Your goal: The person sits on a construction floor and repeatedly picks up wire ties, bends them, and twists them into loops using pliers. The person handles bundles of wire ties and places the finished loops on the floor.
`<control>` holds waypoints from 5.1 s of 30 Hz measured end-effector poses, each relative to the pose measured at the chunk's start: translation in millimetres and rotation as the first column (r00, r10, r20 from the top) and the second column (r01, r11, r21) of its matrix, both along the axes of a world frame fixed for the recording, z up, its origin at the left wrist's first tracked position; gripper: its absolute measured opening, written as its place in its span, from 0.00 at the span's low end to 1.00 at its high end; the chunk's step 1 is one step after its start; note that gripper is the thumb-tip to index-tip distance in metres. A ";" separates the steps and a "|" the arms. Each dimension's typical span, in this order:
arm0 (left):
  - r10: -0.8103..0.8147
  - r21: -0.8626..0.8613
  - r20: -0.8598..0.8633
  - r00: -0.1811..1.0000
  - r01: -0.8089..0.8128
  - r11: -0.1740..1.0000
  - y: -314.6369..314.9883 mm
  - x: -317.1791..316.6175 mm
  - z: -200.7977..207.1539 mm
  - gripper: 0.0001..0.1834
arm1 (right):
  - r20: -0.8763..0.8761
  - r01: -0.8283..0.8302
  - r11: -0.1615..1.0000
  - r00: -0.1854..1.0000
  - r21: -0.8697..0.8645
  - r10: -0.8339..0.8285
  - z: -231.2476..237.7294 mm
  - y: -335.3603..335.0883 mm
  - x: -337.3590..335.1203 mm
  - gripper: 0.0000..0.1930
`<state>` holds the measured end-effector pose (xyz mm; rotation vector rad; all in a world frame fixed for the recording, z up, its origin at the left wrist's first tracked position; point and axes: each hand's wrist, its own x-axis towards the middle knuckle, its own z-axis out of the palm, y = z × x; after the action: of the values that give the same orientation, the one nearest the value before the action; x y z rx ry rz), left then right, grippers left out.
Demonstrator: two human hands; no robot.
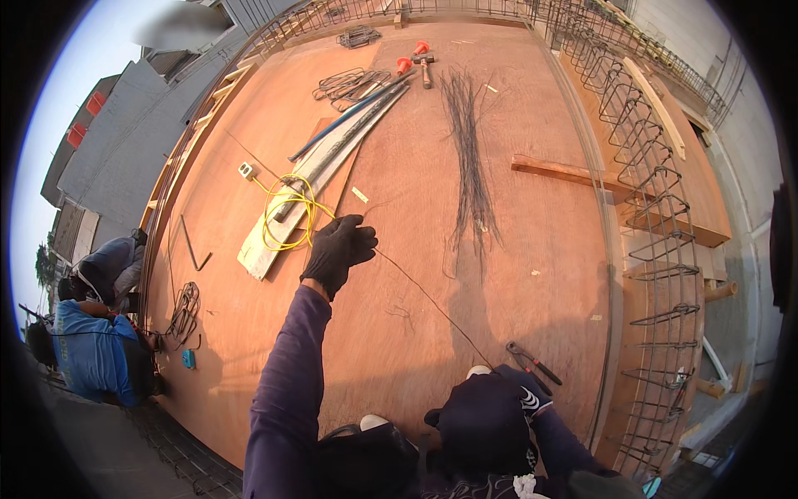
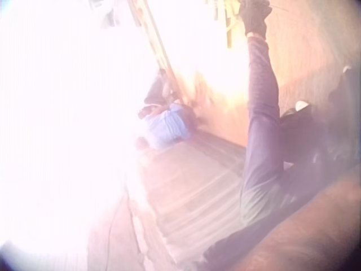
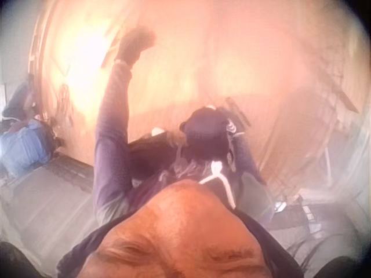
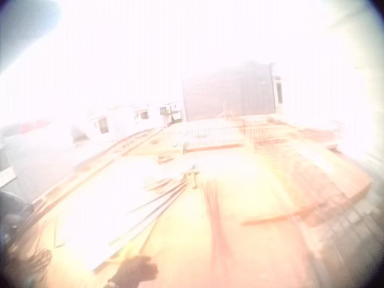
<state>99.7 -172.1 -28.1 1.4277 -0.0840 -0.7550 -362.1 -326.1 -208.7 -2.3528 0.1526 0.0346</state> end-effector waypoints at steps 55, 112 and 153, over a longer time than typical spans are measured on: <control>-0.430 0.691 0.353 0.831 0.078 0.719 330.2 -257.3 -119.3 0.22 | -0.226 -0.685 0.714 0.680 0.144 0.697 74.7 132.6 258.1 0.24; -0.393 0.535 0.435 0.811 0.118 0.836 263.7 -250.8 -105.7 0.27 | 0.376 -0.801 0.598 0.552 -0.007 0.744 50.7 138.8 240.5 0.16; -0.268 0.646 0.370 0.889 -0.039 0.762 314.8 -217.2 -147.8 0.16 | -0.231 -0.414 0.703 0.744 0.578 0.628 103.5 104.3 278.1 0.06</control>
<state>-117.5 142.8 -176.0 2.2698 -0.2969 -0.5583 -84.0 -221.8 -105.1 -1.7578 -0.3220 0.7821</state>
